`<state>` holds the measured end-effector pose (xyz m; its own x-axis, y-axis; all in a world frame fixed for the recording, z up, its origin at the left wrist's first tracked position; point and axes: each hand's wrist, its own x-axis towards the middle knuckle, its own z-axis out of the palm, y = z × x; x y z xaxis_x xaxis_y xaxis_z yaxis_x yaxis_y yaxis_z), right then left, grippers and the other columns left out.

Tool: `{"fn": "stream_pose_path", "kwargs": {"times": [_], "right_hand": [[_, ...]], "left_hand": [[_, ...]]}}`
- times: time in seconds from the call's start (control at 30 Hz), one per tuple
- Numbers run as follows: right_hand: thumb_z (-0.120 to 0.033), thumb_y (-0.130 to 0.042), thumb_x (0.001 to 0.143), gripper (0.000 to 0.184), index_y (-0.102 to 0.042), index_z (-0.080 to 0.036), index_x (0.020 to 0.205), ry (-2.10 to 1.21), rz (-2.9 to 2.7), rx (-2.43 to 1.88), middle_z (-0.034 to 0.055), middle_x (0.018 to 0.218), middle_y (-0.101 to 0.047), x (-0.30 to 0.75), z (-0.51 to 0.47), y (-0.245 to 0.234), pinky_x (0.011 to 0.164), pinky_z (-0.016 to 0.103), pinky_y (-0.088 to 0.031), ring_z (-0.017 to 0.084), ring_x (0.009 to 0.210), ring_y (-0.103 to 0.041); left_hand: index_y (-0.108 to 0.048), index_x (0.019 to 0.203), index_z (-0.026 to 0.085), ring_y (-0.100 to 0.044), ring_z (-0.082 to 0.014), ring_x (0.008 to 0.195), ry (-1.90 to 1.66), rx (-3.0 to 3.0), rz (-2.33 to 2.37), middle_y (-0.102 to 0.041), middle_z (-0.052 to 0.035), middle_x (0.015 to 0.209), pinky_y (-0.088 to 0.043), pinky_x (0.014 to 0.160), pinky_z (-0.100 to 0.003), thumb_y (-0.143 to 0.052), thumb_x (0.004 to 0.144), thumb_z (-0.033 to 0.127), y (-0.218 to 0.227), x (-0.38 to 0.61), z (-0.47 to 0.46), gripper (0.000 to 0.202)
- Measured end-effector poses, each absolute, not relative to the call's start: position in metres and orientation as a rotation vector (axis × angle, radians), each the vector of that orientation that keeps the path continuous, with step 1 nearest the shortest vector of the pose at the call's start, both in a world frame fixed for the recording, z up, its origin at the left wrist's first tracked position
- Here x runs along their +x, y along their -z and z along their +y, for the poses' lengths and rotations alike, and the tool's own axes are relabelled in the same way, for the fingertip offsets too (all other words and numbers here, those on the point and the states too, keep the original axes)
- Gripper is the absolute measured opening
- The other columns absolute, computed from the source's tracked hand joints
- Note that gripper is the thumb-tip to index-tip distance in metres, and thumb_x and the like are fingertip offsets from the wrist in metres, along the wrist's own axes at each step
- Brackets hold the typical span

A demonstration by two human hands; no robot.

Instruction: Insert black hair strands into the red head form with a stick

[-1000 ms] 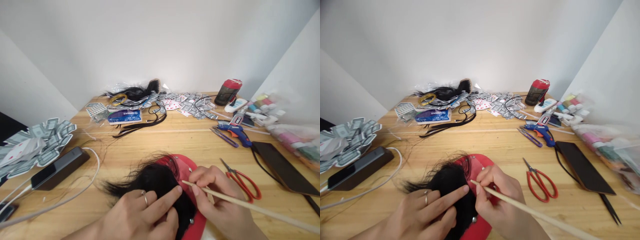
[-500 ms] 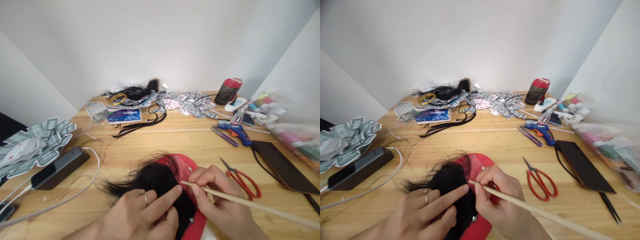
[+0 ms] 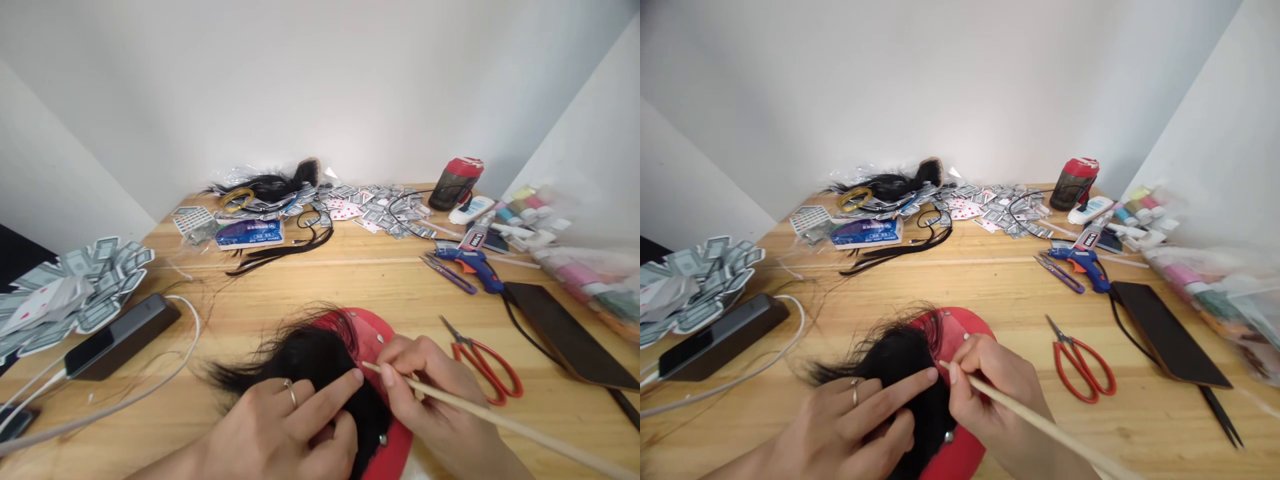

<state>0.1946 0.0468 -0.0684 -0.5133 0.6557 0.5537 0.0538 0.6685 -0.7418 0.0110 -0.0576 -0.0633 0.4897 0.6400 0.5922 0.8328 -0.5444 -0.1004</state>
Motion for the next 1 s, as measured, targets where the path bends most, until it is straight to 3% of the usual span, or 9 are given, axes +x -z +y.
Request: {"fn": "stream_pose_path", "kwargs": {"times": [0.63, 0.83, 1.0], "right_hand": [[-0.014, -0.054, 0.091, 0.017, -0.049, -0.026, 0.079, -0.873, -2.03, -0.581, -0.0067, 0.064, -0.059, 0.198, 0.048, 0.08, 0.045, 0.018, -0.038, 0.008, 0.047, -0.05], [-0.02, -0.052, 0.093, 0.02, -0.049, -0.025, 0.074, -1.086, -1.898, -0.75, -0.008, 0.056, -0.043, 0.194, 0.042, 0.08, 0.042, 0.023, -0.028, 0.01, 0.045, -0.036], [-0.026, -0.052, 0.094, 0.021, -0.048, -0.025, 0.073, -1.327, -1.79, -0.791, -0.0073, 0.055, -0.045, 0.193, 0.043, 0.075, 0.043, 0.024, -0.028, 0.011, 0.045, -0.038]], "left_hand": [[-0.059, 0.089, 0.017, -0.055, -0.0101, 0.048, 0.691, -2.388, -1.244, -0.076, -0.0107, 0.112, -0.04, 0.041, -0.024, -0.054, 0.088, 0.009, 0.062, 0.011, -0.058, 0.01], [-0.058, 0.086, 0.018, -0.056, -0.0098, 0.048, 0.706, -2.359, -1.246, -0.077, -0.0091, 0.111, -0.039, 0.042, -0.024, -0.052, 0.09, 0.01, 0.064, 0.011, -0.057, 0.011], [-0.058, 0.09, 0.018, -0.06, -0.0103, 0.054, 0.813, -2.482, -1.334, -0.075, -0.0083, 0.117, -0.041, 0.045, -0.023, -0.047, 0.096, 0.012, 0.058, 0.009, -0.056, 0.013]]}}
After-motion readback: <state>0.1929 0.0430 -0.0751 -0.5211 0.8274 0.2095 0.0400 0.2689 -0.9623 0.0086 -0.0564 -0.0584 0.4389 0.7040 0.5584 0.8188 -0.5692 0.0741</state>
